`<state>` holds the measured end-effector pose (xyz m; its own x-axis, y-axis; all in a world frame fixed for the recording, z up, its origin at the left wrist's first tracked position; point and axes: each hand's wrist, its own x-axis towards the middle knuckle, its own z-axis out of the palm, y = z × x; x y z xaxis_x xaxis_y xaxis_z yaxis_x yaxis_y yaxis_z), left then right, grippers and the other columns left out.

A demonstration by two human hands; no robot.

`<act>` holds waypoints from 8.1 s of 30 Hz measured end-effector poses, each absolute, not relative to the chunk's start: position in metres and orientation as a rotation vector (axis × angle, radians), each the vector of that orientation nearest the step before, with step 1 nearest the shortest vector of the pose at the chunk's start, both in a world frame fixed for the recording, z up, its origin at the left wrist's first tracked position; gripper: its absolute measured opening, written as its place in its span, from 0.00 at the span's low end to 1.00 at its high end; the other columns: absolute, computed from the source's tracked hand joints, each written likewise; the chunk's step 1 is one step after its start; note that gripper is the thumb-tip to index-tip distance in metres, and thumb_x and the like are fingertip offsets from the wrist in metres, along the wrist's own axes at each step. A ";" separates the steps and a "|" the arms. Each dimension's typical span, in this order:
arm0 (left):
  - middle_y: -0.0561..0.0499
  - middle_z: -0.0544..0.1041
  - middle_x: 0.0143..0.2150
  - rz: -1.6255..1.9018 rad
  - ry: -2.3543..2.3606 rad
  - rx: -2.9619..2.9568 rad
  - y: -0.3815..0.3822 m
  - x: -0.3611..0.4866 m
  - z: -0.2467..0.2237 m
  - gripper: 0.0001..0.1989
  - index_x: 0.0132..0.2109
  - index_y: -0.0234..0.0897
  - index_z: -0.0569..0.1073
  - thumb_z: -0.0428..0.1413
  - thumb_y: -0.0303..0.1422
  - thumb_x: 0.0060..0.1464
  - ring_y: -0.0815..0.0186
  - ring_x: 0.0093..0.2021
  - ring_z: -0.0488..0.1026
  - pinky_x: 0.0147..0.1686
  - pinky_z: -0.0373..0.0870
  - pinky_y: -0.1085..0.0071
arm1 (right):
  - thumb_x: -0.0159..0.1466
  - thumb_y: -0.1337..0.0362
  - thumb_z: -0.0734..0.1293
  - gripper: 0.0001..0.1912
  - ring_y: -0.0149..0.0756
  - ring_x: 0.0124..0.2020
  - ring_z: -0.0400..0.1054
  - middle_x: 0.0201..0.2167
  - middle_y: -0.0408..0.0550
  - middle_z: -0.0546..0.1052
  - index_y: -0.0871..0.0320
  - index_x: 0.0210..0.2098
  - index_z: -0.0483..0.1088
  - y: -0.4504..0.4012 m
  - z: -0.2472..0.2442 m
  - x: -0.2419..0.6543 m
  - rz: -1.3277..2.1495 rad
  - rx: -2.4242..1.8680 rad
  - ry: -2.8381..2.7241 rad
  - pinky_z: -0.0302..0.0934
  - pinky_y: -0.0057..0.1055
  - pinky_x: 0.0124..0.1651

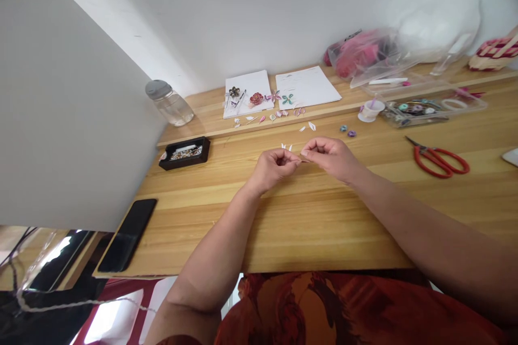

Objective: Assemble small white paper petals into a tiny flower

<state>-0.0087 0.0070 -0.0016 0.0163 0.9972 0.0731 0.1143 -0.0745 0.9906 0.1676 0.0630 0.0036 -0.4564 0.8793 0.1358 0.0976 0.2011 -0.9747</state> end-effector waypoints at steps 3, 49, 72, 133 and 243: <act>0.53 0.72 0.26 1.277 1.202 1.243 0.008 -0.009 -0.001 0.16 0.31 0.32 0.76 0.67 0.42 0.45 0.75 0.25 0.61 0.27 0.57 0.75 | 0.52 0.53 0.74 0.15 0.25 0.21 0.53 0.21 0.39 0.66 0.58 0.27 0.70 0.060 0.003 0.165 1.521 -0.979 -1.594 0.43 0.27 0.23; 0.57 0.67 0.22 1.432 1.250 0.953 0.009 0.006 -0.014 0.20 0.32 0.33 0.75 0.69 0.45 0.41 0.77 0.21 0.56 0.22 0.52 0.75 | 0.50 0.54 0.77 0.19 0.20 0.13 0.45 0.13 0.32 0.59 0.55 0.30 0.65 0.044 -0.002 0.151 1.821 -1.062 -1.144 0.36 0.23 0.16; 0.57 0.67 0.22 1.409 1.183 0.895 0.009 0.005 -0.012 0.19 0.32 0.33 0.77 0.70 0.43 0.39 0.77 0.20 0.56 0.21 0.51 0.75 | 0.51 0.55 0.77 0.18 0.22 0.13 0.47 0.12 0.33 0.61 0.55 0.29 0.66 0.045 -0.002 0.151 1.755 -1.033 -1.148 0.37 0.22 0.16; 0.56 0.64 0.20 1.058 1.325 1.232 0.001 -0.013 0.011 0.14 0.29 0.33 0.78 0.67 0.40 0.42 0.76 0.22 0.53 0.24 0.48 0.72 | 0.58 0.57 0.71 0.10 0.30 0.25 0.62 0.25 0.45 0.76 0.58 0.31 0.78 0.062 0.008 0.171 1.124 -0.903 -1.923 0.55 0.29 0.29; 0.53 0.72 0.25 1.189 1.514 1.359 0.009 -0.010 -0.005 0.10 0.29 0.32 0.76 0.63 0.35 0.44 0.74 0.24 0.61 0.25 0.55 0.75 | 0.58 0.62 0.68 0.06 0.28 0.22 0.58 0.19 0.40 0.69 0.58 0.28 0.74 0.045 0.010 0.166 0.894 -0.944 -2.017 0.53 0.28 0.27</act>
<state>-0.0103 0.0088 -0.0047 -0.1392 0.9893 0.0430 0.2758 -0.0030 0.9612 0.1657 0.0446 0.0103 -0.4685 0.8259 0.3137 0.3226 0.4905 -0.8095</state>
